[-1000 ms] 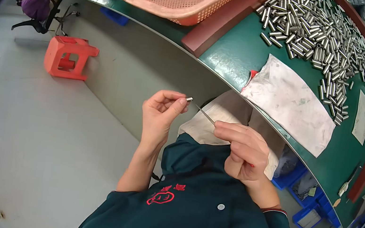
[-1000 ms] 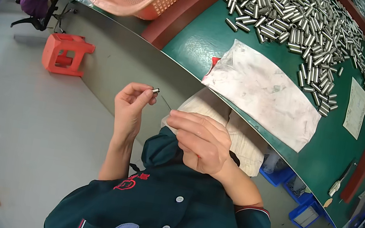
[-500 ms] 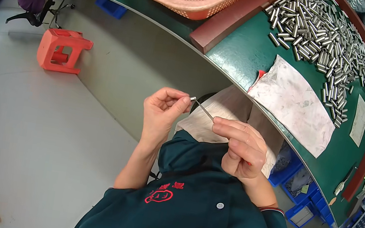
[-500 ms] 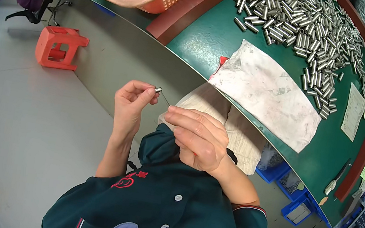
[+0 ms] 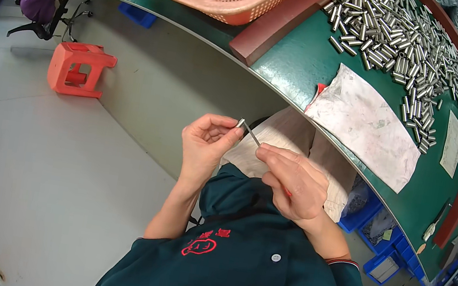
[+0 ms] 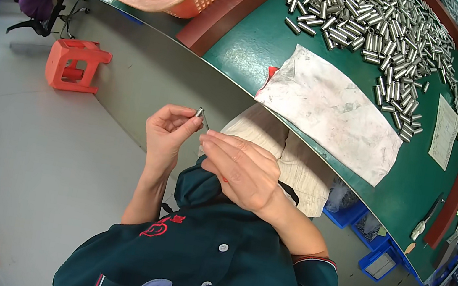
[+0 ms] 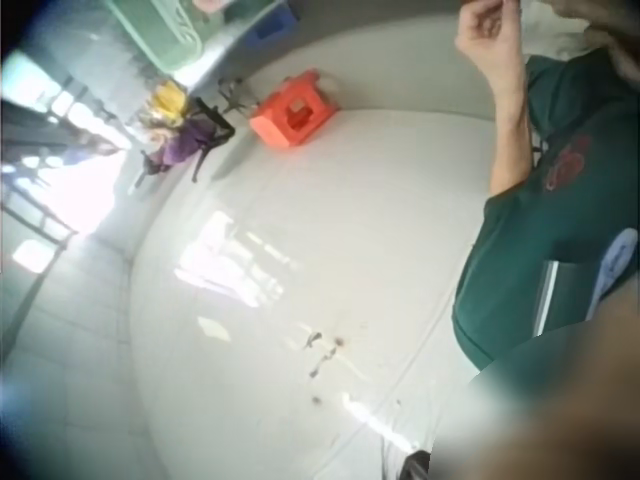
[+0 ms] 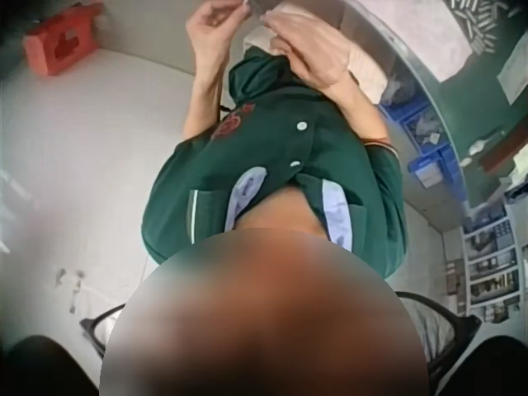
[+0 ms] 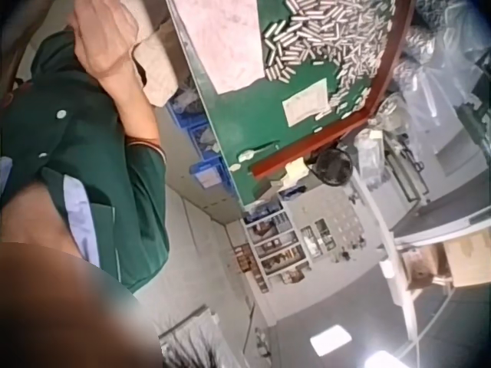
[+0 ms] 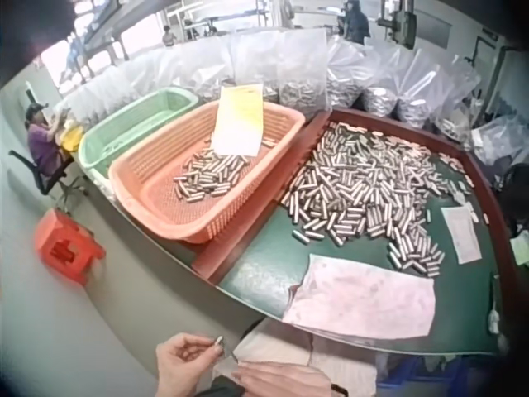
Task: Inspecting and cleaning small metal tubes with a thin metal rod.
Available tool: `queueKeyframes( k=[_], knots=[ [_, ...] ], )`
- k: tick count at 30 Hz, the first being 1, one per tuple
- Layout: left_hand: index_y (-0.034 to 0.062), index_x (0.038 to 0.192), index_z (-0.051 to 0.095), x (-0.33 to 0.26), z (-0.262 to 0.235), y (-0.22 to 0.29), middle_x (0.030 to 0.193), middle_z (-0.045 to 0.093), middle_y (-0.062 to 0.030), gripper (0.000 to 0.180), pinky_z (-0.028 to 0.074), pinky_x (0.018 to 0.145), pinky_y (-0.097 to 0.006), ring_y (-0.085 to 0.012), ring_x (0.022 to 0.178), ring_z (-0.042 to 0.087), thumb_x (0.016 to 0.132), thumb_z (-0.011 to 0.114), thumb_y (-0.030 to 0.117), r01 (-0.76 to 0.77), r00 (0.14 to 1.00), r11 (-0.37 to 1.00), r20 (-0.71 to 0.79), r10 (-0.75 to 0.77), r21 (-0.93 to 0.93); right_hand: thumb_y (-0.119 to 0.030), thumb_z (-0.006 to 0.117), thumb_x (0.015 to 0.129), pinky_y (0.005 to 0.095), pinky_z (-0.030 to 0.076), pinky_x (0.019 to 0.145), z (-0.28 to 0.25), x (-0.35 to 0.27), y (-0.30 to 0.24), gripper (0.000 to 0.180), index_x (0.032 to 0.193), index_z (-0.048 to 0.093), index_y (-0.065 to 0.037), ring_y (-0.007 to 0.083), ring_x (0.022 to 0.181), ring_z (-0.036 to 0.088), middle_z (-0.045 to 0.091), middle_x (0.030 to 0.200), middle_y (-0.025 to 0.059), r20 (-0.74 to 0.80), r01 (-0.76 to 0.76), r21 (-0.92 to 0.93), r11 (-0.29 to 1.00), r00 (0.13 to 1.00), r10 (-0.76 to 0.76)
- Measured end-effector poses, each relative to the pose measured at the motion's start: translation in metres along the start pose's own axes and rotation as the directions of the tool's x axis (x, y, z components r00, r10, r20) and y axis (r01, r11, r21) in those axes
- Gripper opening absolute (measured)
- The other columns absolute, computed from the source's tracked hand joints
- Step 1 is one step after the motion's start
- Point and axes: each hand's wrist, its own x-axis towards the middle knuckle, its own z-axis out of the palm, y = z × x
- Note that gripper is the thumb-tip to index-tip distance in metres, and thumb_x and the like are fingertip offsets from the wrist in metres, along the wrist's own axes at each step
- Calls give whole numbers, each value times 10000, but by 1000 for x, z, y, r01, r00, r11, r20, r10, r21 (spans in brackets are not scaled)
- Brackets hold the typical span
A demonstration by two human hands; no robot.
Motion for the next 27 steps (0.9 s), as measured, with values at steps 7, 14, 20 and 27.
queueKeyframes(
  k=[7, 14, 20, 27],
  knots=[
    [-46, 838, 570, 0, 1, 2, 767, 606, -75, 104, 466, 620, -189, -96, 673, 580, 740, 605, -57, -96, 989, 994, -108, 103, 60, -15, 677, 622, 334, 524, 656, -2, 4, 0, 263, 856, 575, 49, 292, 795, 615, 606, 867, 171, 167, 84, 11, 996, 982, -85],
    [-47, 841, 569, -1, 1, 4, 762, 609, -89, 95, 476, 611, -208, -119, 670, 586, 752, 602, -33, -108, 980, 990, -161, 121, 88, -85, 701, 638, 352, 531, 651, -8, -1, -5, 327, 891, 542, 47, 304, 785, 614, 599, 881, 181, 18, 128, 56, 990, 991, -129],
    [-5, 885, 538, 3, -7, 6, 757, 601, -86, 100, 480, 610, -207, -118, 644, 578, 810, 561, 58, 210, 973, 882, 4, -230, -423, 23, 575, 699, 369, 532, 644, -2, -5, 3, 176, 849, 483, 23, 320, 780, 614, 595, 872, 200, -88, 58, 146, 988, 995, -45],
    [18, 906, 522, 3, -11, 3, 759, 591, -68, 111, 484, 607, -207, -105, 644, 575, 827, 544, 94, 421, 902, 659, 208, -379, -624, 15, 595, 689, 362, 532, 618, 3, -5, 6, 241, 892, 465, 17, 317, 745, 618, 598, 847, 192, -124, 78, 116, 990, 990, -64]
  ],
)
